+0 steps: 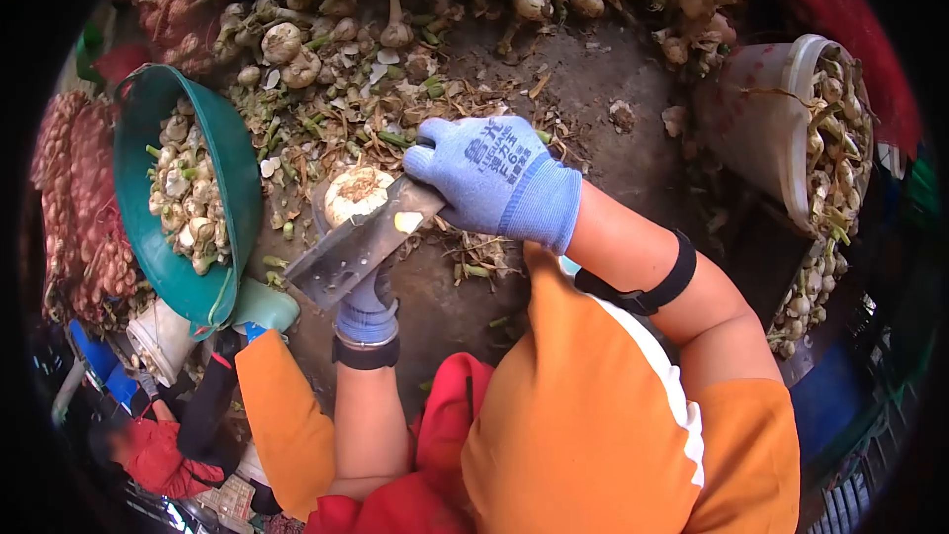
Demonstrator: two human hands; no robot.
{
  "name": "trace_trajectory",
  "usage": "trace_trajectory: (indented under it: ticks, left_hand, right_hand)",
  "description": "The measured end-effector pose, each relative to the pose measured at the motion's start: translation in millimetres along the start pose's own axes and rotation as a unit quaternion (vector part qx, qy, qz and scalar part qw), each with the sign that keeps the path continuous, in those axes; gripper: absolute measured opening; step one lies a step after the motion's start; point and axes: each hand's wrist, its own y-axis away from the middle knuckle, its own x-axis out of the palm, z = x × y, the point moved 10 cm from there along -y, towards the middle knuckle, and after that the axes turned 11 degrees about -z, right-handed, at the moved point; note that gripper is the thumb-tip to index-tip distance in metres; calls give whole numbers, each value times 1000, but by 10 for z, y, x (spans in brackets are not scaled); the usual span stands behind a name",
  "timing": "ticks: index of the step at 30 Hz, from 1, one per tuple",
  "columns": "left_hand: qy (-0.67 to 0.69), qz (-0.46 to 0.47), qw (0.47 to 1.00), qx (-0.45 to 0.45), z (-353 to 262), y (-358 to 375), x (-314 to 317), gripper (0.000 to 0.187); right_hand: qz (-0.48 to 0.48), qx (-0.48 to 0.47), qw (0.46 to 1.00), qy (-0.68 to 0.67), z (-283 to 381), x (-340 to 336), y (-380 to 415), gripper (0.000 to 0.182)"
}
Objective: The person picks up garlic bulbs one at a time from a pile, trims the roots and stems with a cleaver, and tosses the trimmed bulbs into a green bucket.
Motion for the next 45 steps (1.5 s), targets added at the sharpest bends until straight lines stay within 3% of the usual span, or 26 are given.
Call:
trace_trajectory:
  ticks: [3, 6, 7, 8, 10, 12, 14, 15, 16, 18, 19, 20, 21, 24, 26, 28, 29, 30, 31, 32, 36, 38, 40, 42, 44, 45]
  left_hand:
    - [161, -72, 974, -140, 510, 146, -88, 67]
    - [-134, -36, 990, 34, 439, 165, -125, 54]
    - [206, -54, 969, -129, 137, 130, -2, 50]
    - [215, -82, 950, -209, -52, 38, -11, 59]
    - [307, -78, 916, -246, -24, 216, 23, 66]
    - [399, -86, 874, -263, -46, 192, 97, 74]
    - [100, -33, 985, -135, -274, -7, 175, 87]
    - [-163, 9, 983, 78, -404, -203, 221, 101]
    - [-207, 27, 976, 55, -238, -190, 244, 109]
    - [95, 46, 972, -210, 173, 60, 294, 98]
    - [133, 24, 953, -271, 350, 7, 274, 84]
    - [339, 15, 899, -276, 232, 76, 255, 66]
    - [310, -7, 907, -286, 256, 56, 212, 57]
    - [199, -71, 960, -186, -13, -113, 73, 46]
    - [209, -129, 957, -151, -18, -239, -221, 44]
    - [269, -190, 938, -112, -184, -414, -663, 52]
    - [605, -49, 784, -134, -62, -603, -765, 54]
    - [595, -35, 795, -110, -494, -669, -901, 57]
    - [739, 73, 654, -144, -739, -652, -877, 60]
    - [795, -7, 593, -129, -426, -690, -1287, 58]
    - [685, -36, 703, -188, -120, -703, -587, 66]
    - [560, -35, 769, -307, 341, -498, -113, 73]
    - [504, -73, 796, -326, 507, -215, 310, 65]
    - [342, -32, 891, -297, 800, -125, 392, 58]
    - [454, 1, 850, -268, 361, -177, 458, 55]
    - [358, -39, 895, -264, 286, -207, 374, 59]
  right_hand:
    - [-16, -5, 1000, -12, -64, 29, -13, 21]
    - [6, 24, 999, -35, -198, 200, -13, 20]
    - [-13, 31, 999, -34, -297, 235, -14, 19]
    - [-32, 40, 998, -32, -441, 292, -18, 18]
    - [50, 322, 945, -41, -1394, 520, 153, 23]
    - [12, 365, 922, -125, -1558, 530, 257, 29]
    - [69, 430, 775, -459, -1086, 890, 333, 32]
    - [82, 386, 827, -401, -1063, 990, 257, 35]
    - [58, 364, 816, -445, -862, 840, 185, 31]
    - [68, 352, 782, -510, -601, 686, 149, 30]
    - [62, 300, 838, -451, -503, 531, 101, 29]
    - [57, 242, 888, -388, -403, 422, 57, 29]
    - [-56, 55, 960, -268, -191, 103, -71, 31]
    - [28, 78, 993, -80, -422, 222, -73, 25]
    - [178, 195, 963, 44, -1105, 546, 104, 27]
    - [151, 244, 956, 54, -1429, 446, 183, 28]
    - [73, 225, 971, 47, -1459, 294, 97, 28]
    - [-4, 208, 977, 39, -1473, 116, 77, 29]
    - [-12, 209, 976, 57, -1464, 50, 22, 30]
    - [-15, 211, 976, 61, -1581, 129, -14, 30]
    - [-32, 150, 960, 235, -1774, 317, -271, 29]
    - [-75, 206, 975, 35, -1465, 280, -241, 25]
    - [-72, 85, 992, -57, -746, 309, -211, 22]
    - [21, 51, 955, -291, -218, 474, 2, 27]
    - [132, 196, 906, -352, -218, 456, 151, 29]
    - [83, 202, 923, -316, -343, 364, 127, 28]
